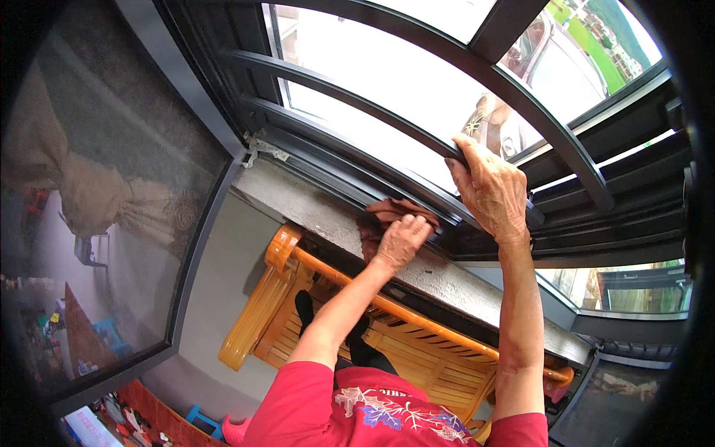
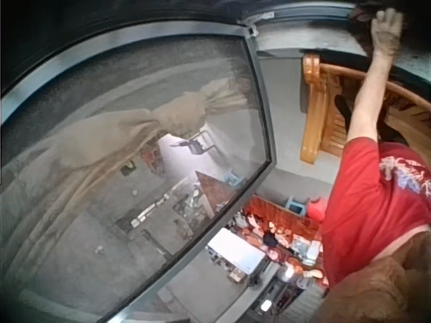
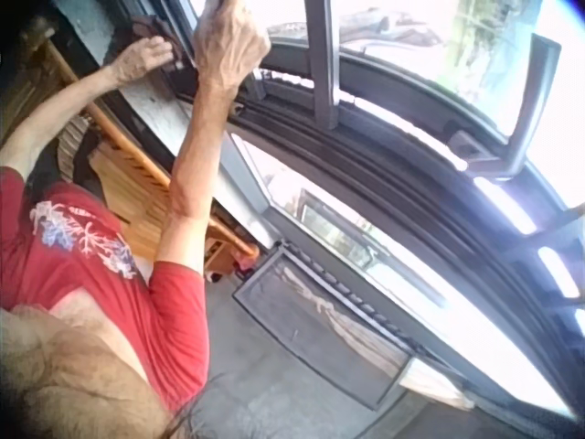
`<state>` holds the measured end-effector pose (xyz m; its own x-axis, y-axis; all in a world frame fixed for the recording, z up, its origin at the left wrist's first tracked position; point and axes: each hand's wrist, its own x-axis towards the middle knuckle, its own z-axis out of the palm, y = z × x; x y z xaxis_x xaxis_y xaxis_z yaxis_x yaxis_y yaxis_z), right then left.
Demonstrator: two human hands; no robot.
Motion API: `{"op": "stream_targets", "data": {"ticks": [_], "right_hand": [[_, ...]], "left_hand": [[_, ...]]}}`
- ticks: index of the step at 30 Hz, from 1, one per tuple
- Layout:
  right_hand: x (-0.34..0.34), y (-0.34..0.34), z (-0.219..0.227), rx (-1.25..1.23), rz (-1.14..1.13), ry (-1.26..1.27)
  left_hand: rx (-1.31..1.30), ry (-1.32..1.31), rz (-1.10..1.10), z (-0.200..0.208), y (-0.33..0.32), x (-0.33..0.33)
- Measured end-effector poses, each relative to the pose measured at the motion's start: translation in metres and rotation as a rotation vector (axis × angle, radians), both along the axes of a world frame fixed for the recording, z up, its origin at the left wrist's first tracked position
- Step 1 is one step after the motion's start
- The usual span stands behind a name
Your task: The person wipes the interior window frame and glass with a cloth, moving methodically across the frame and panes. The person also wipes the adjacent curtain and window sill.
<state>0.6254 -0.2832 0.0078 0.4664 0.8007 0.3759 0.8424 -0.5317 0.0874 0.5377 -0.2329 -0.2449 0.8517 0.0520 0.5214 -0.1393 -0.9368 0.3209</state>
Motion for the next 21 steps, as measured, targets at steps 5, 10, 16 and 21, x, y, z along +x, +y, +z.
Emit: {"op": "stream_targets", "data": {"ticks": [5,10,16,21], "right_hand": [[-0.001,-0.003,-0.005,0.034,-0.032,-0.026],[-0.001,0.000,-0.006,0.062,-0.032,-0.012],[-0.003,-0.001,-0.004,0.025,-0.047,-0.023],[-0.006,0.000,-0.001,0.038,-0.032,-0.018]], "left_hand": [[0.141,0.043,0.353,-0.004,0.081,-0.019],[-0.195,0.114,0.604,-0.007,0.155,-0.039],[-1.028,-0.084,0.968,0.009,0.196,-0.029],[-0.822,-0.283,0.987,0.029,0.260,-0.019]]}}
